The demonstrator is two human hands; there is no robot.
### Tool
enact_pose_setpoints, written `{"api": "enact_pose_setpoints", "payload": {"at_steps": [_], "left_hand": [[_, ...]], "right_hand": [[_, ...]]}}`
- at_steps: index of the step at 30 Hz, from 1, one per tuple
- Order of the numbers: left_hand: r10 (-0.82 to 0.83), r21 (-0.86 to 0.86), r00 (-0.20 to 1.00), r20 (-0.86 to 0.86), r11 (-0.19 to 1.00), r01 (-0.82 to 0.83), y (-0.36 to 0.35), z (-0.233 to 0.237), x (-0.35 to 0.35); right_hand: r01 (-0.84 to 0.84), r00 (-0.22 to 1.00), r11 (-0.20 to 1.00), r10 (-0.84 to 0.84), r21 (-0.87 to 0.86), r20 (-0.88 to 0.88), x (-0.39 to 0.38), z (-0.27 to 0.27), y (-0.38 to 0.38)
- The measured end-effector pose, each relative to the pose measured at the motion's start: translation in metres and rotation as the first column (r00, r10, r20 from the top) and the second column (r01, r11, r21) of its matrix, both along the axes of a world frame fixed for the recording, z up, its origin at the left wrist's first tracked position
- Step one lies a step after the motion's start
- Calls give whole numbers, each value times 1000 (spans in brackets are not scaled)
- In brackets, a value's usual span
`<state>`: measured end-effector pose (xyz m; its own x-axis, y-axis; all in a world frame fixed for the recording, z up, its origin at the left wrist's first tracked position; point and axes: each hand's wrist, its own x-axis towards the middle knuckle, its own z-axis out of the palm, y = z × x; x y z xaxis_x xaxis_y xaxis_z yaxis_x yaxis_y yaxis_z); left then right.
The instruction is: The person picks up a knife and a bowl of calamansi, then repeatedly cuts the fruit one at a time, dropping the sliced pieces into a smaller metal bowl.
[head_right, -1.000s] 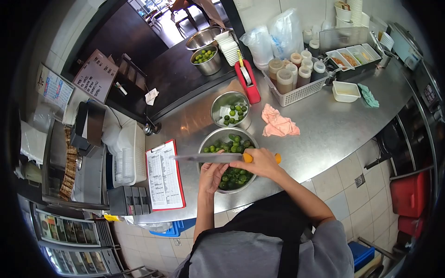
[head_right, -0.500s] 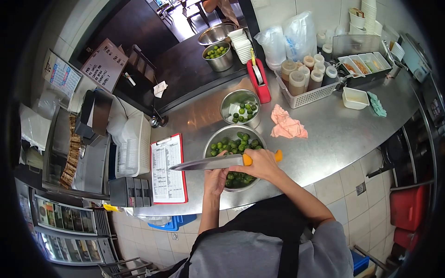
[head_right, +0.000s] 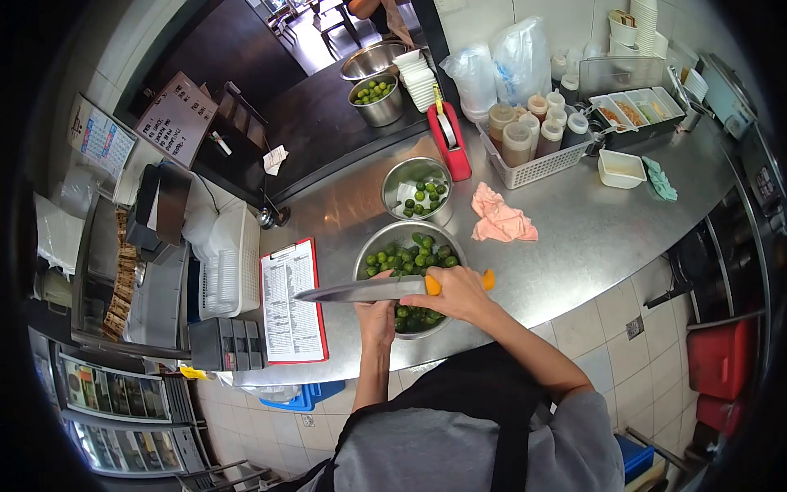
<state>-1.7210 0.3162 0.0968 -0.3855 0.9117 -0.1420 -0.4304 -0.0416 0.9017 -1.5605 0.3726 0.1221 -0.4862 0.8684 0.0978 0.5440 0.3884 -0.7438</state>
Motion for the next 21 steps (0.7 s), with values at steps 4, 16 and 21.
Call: {"api": "enact_pose_setpoints", "payload": {"at_steps": [4, 16, 21], "left_hand": [[83, 26, 996, 19, 996, -83, 1, 5, 8], [183, 133, 983, 22, 974, -184, 1, 1, 15], [101, 76, 994, 41, 992, -104, 0, -6, 7]], "right_hand": [[20, 1000, 989, -23, -144, -17, -4, 3, -5], [-361, 856, 528, -141, -769, -498, -14, -11, 2], [-213, 942, 834, 39, -509, -332, -11, -17, 7]]}}
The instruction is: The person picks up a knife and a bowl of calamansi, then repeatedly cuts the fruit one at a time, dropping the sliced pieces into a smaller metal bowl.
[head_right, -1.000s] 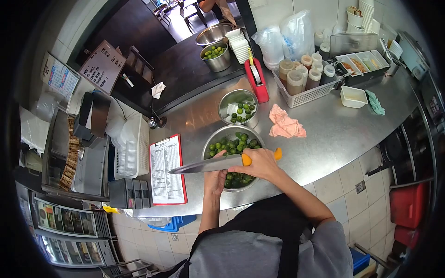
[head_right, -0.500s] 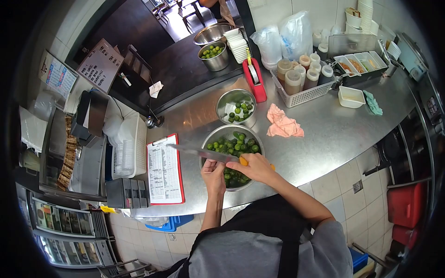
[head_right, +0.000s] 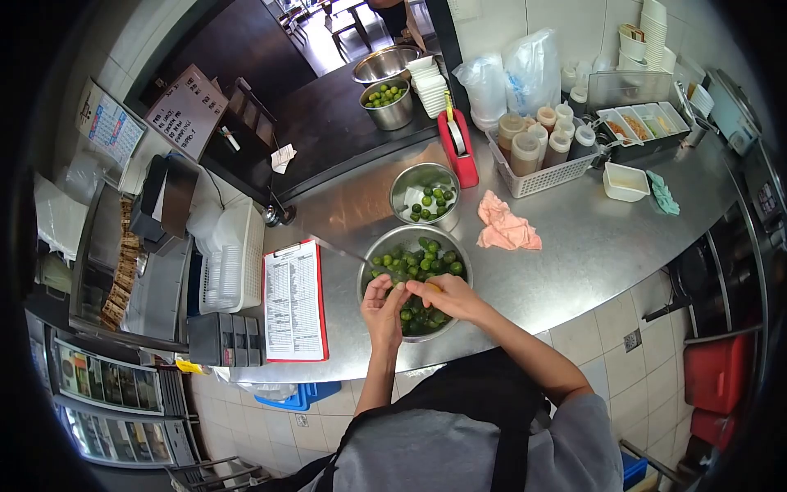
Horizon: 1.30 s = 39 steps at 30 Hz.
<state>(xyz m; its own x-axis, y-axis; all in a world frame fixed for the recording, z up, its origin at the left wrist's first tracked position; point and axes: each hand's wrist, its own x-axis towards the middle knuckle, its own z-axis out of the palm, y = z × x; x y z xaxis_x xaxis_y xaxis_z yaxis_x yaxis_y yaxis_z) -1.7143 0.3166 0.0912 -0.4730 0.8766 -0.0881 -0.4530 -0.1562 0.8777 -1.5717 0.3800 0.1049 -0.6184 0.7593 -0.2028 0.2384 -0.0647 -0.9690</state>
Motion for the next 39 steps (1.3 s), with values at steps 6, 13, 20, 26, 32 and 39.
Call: {"api": "enact_pose_setpoints", "payload": {"at_steps": [6, 13, 20, 26, 32, 39], "left_hand": [[-57, -4, 984, 171, 998, 59, -1, -4, -10], [-93, 33, 953, 288, 996, 87, -2, 3, -7], [-121, -11, 964, 237, 992, 127, -4, 2, -10], [-8, -24, 996, 84, 1000, 10, -2, -3, -9], [21, 56, 997, -72, 998, -17, 2, -7, -5], [-6, -23, 1000, -21, 1000, 5, 8, 0, -2]], "right_hand": [[34, 964, 923, -132, 382, 232, 6, 14, -7], [56, 947, 852, -211, 521, 244, 3, 12, -7], [59, 943, 797, -242, 601, 228, -1, 15, -7], [36, 937, 836, -219, 548, 272, -2, 13, -9], [108, 981, 979, -134, 175, 143, -6, -5, -8], [15, 1000, 967, -15, -255, 4, 6, -9, 6]]}}
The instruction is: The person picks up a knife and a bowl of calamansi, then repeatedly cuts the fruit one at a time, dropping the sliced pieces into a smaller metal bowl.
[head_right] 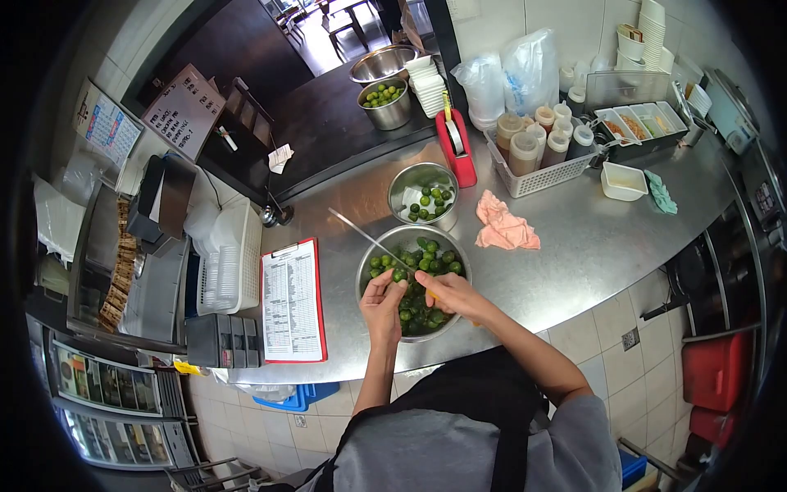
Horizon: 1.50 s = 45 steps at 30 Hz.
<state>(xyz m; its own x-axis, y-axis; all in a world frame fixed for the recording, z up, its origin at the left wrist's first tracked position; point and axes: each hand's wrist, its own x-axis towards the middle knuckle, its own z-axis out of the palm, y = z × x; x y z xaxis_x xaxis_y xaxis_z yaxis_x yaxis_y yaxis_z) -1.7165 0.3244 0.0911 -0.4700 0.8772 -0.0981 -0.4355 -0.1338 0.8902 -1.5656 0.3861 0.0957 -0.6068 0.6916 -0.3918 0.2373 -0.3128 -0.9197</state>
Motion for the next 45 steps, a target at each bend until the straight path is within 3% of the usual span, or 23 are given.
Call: {"api": "enact_pose_setpoints", "payload": {"at_steps": [2, 5, 8, 13, 20, 24, 30, 37, 40, 42, 45], "left_hand": [[-20, -24, 994, 104, 999, 22, -1, -1, -3], [-59, -31, 966, 251, 997, 69, -4, -6, -8], [-90, -30, 951, 296, 994, 104, -5, -3, -7], [-154, 45, 930, 333, 988, 147, -6, -11, -7], [-99, 32, 965, 242, 995, 94, -6, -6, -5], [-77, -15, 981, 177, 997, 81, -6, -2, -10], [-116, 2, 975, 189, 993, 117, -6, -9, -2], [-163, -26, 954, 251, 984, 175, -7, 13, -4], [-245, -46, 944, 220, 964, 261, 10, -5, -18], [-169, -145, 982, 86, 973, 180, 48, 3, -19], [-203, -12, 978, -41, 979, 203, 90, 30, -12]], "right_hand": [[70, 991, 946, -102, 318, 86, 0, -4, 1], [27, 952, 752, -220, 658, 212, 5, 5, 1], [-18, 947, 649, -233, 761, 222, 4, 15, -2], [-70, 954, 589, -196, 805, 227, 1, 22, -4], [-90, 961, 553, -171, 828, 219, 3, 22, 3], [-103, 930, 591, -229, 800, 289, 19, 18, 11], [-58, 968, 556, -173, 829, 183, 5, 15, 5], [-54, 938, 603, -243, 796, 247, 28, 6, 17], [8, 933, 639, -282, 769, 224, 32, 3, 17], [60, 935, 689, -292, 722, 201, 33, 6, 17], [138, 942, 789, -291, 598, 166, 36, 19, 18]]}}
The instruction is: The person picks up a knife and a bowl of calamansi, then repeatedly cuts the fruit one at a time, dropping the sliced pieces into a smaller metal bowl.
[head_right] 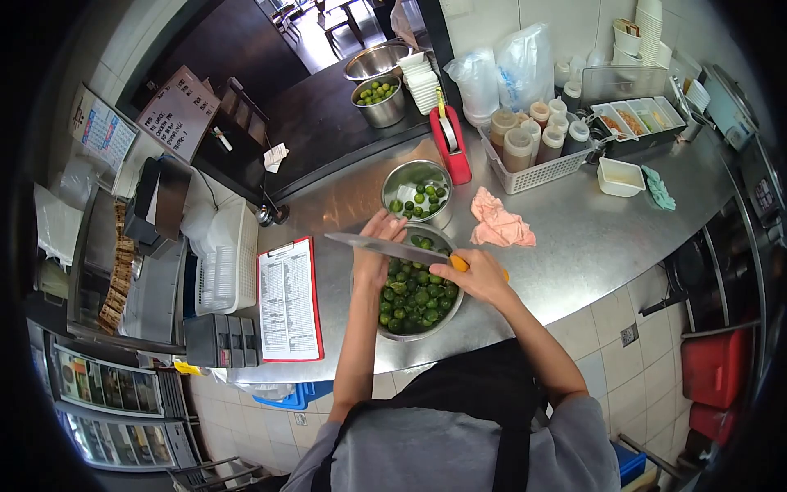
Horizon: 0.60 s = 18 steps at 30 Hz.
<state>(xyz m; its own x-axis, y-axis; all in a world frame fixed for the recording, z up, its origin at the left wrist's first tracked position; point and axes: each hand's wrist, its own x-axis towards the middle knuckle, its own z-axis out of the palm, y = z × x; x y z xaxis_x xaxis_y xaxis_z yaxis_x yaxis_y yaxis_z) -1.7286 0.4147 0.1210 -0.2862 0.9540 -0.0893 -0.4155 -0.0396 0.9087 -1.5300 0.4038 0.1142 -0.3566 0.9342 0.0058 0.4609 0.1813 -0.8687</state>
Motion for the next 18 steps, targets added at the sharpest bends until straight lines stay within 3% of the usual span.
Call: {"api": "enact_pose_setpoints", "payload": {"at_steps": [4, 6, 8, 9, 12, 13, 16, 17, 18], "left_hand": [[-95, -39, 879, -468, 995, 87, -14, -12, -12], [-177, -71, 691, -701, 981, 178, -39, -24, -16], [-140, -51, 386, -912, 972, 231, -66, -24, -7], [-97, -41, 213, -972, 966, 255, -75, -21, -2], [-84, -59, 149, -985, 984, 167, -91, -20, 12], [-63, -38, 144, -988, 984, 175, -91, -25, 11], [28, 80, 307, -951, 984, 157, -92, -28, 5], [-95, -55, 547, -832, 994, 89, -95, -20, 6], [-98, -80, 745, -660, 995, 59, -96, -21, 2]], "right_hand": [[19, 1000, 1000, -19, -11, -14, 8, -5, 2], [33, 999, 999, -33, -24, 8, 11, -7, 0], [37, 999, 998, -36, -44, 19, 12, -7, -3], [34, 999, 998, -33, -54, 16, 11, -5, -4], [5, 1000, 997, -4, -78, 11, 6, -2, -5], [-11, 1000, 996, 12, -85, 11, 3, -2, -5], [-52, 999, 998, 52, -40, 12, -7, -6, -7], [-57, 998, 997, 58, -50, 23, -9, -6, -6], [-62, 997, 996, 64, -60, 34, -10, -6, -6]]}}
